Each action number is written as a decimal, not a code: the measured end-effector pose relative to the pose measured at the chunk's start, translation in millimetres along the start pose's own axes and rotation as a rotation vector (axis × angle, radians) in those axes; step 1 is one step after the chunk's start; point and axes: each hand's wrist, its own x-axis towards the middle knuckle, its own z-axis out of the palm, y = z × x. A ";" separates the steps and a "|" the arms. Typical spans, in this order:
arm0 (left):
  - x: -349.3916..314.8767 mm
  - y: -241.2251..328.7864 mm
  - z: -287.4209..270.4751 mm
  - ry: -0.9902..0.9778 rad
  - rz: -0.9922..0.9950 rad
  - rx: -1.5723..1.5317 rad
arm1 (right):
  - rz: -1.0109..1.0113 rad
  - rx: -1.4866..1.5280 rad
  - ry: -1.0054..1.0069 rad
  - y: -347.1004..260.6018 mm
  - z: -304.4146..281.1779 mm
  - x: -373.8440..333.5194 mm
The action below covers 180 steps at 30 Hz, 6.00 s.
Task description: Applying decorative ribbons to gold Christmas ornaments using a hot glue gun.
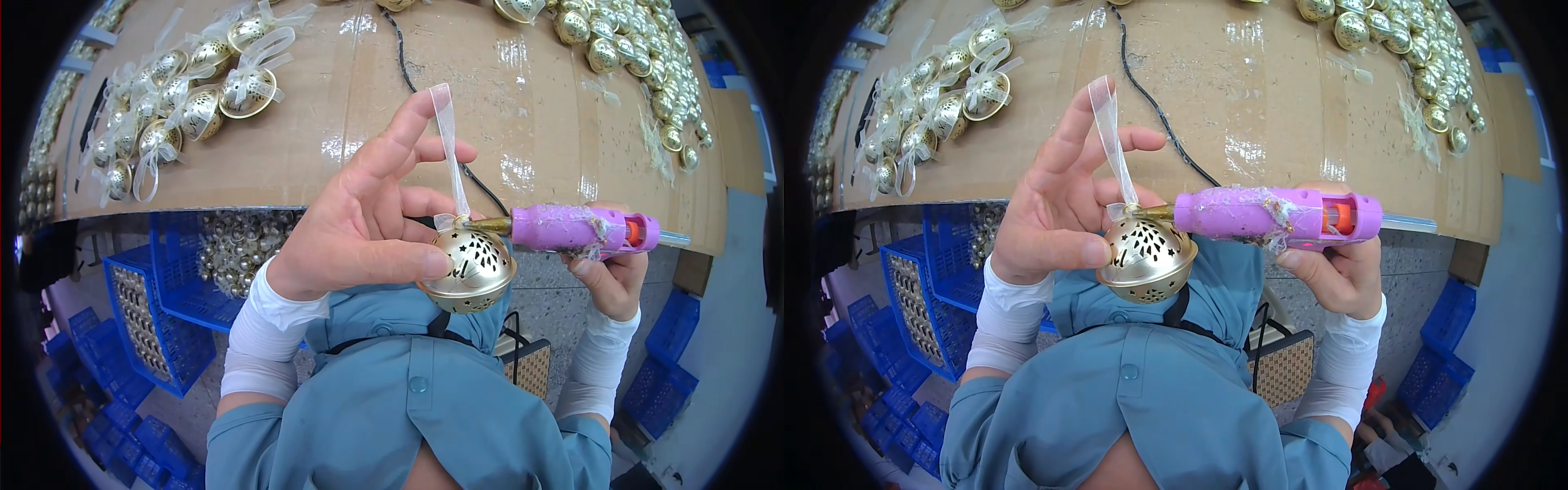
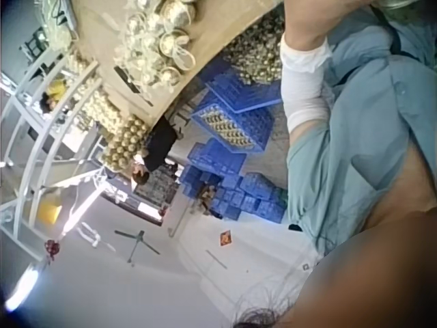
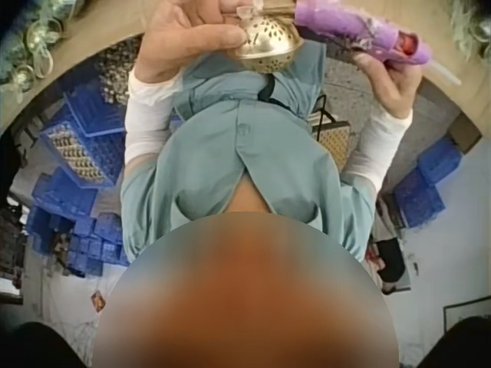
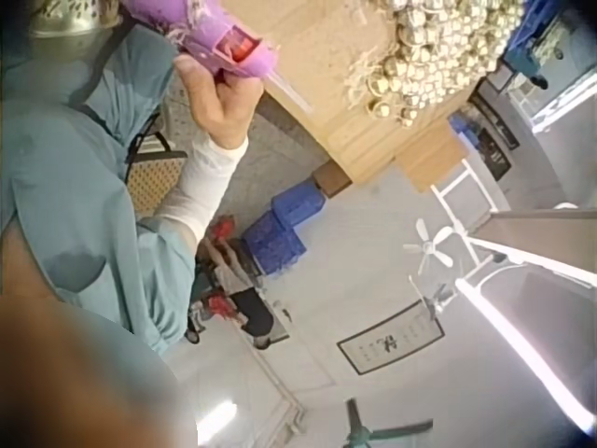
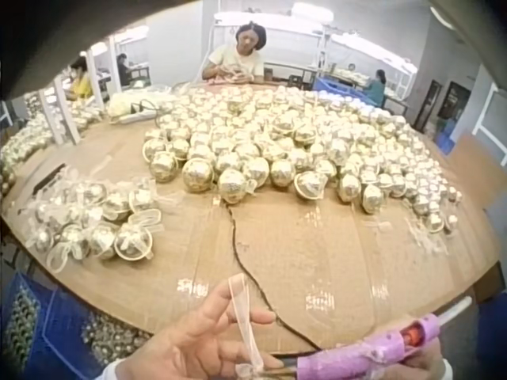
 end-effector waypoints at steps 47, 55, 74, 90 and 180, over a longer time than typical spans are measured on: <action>37.8 -11.8 24.9 0.047 0.145 0.080 | -0.150 -0.909 0.547 62.7 -157.5 126.9; 40.2 -12.4 19.1 -0.020 0.139 0.031 | -0.146 -1.156 0.653 91.8 -149.7 138.1; 29.2 -9.0 14.7 -0.051 0.138 0.029 | -0.085 -1.223 0.666 95.7 -152.8 128.1; 21.6 2.0 15.6 0.002 0.091 0.063 | -0.123 -0.050 0.210 -28.2 -59.0 65.2; -30.4 85.7 -89.2 1.023 0.507 1.536 | -0.243 -0.342 0.090 -7.0 -11.5 190.9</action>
